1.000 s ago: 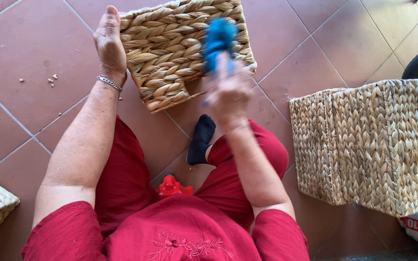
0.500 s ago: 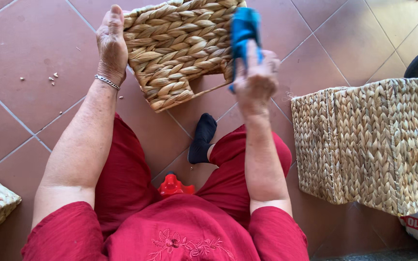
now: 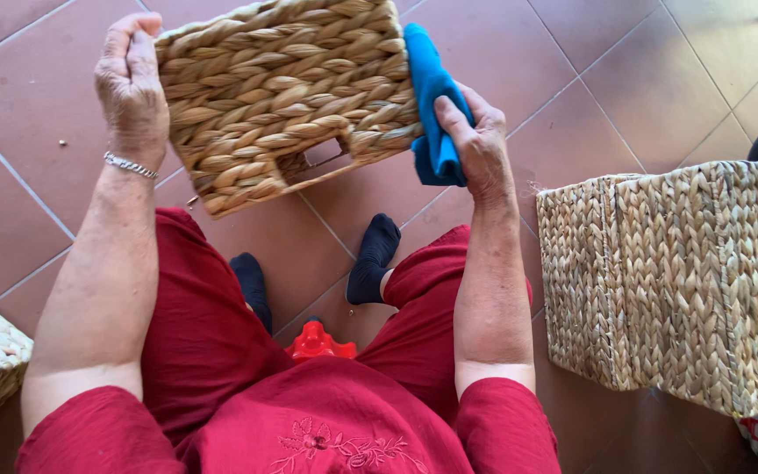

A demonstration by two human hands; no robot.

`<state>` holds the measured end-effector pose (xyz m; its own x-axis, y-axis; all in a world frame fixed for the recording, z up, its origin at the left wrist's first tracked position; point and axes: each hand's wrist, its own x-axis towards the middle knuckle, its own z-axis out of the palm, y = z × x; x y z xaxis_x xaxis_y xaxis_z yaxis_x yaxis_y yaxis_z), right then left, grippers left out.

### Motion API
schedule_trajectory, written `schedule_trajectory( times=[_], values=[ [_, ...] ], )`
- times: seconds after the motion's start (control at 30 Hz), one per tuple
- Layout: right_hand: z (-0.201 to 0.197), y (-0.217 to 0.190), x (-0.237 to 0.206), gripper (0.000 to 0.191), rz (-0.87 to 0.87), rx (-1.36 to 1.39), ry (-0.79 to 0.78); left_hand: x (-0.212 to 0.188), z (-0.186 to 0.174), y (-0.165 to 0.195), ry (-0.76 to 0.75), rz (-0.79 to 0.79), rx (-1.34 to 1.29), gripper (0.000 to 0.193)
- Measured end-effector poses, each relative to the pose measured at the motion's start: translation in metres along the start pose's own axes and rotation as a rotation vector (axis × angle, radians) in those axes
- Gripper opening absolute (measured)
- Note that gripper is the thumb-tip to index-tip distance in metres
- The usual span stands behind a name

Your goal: The person sits on a tiled floor and wipes a rectangular woven basket with a blue cloth. They rotate the basket to clean the interior, exterior, and bottom surfaces, then set it aside and repeat the process on a second basket.

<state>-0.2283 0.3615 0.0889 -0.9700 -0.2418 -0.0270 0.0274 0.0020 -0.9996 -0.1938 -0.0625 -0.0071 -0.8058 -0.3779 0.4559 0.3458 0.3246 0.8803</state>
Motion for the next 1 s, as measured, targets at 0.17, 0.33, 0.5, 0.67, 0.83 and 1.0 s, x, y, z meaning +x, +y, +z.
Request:
schedule_trajectory(
  times=[0.17, 0.33, 0.5, 0.67, 0.83, 1.0],
  values=[
    [0.038, -0.006, 0.000, 0.040, -0.090, -0.064, -0.190, -0.008, -0.035, 0.034, -0.019, 0.147, 0.697, 0.038],
    [0.097, -0.002, -0.018, 0.039, -0.266, -0.141, -0.356, 0.001, -0.042, 0.069, -0.250, -0.044, 0.705, 0.083],
    [0.144, 0.010, -0.036, 0.043, -0.475, -0.502, -0.332, 0.006, -0.059, 0.093, -0.251, -0.342, 0.550, 0.111],
    [0.170, 0.053, -0.019, 0.046, -0.487, -0.828, -0.280, -0.010, -0.075, 0.087, -0.227, -0.302, 0.256, 0.132],
    [0.150, 0.124, 0.018, 0.040, -0.350, -0.906, -0.094, -0.001, -0.100, 0.066, -0.200, -0.348, 0.460, 0.114],
    [0.099, 0.164, 0.047, 0.038, -0.028, -1.134, 0.023, -0.018, -0.118, 0.059, -0.218, -0.333, 0.390, 0.105]
  ],
)
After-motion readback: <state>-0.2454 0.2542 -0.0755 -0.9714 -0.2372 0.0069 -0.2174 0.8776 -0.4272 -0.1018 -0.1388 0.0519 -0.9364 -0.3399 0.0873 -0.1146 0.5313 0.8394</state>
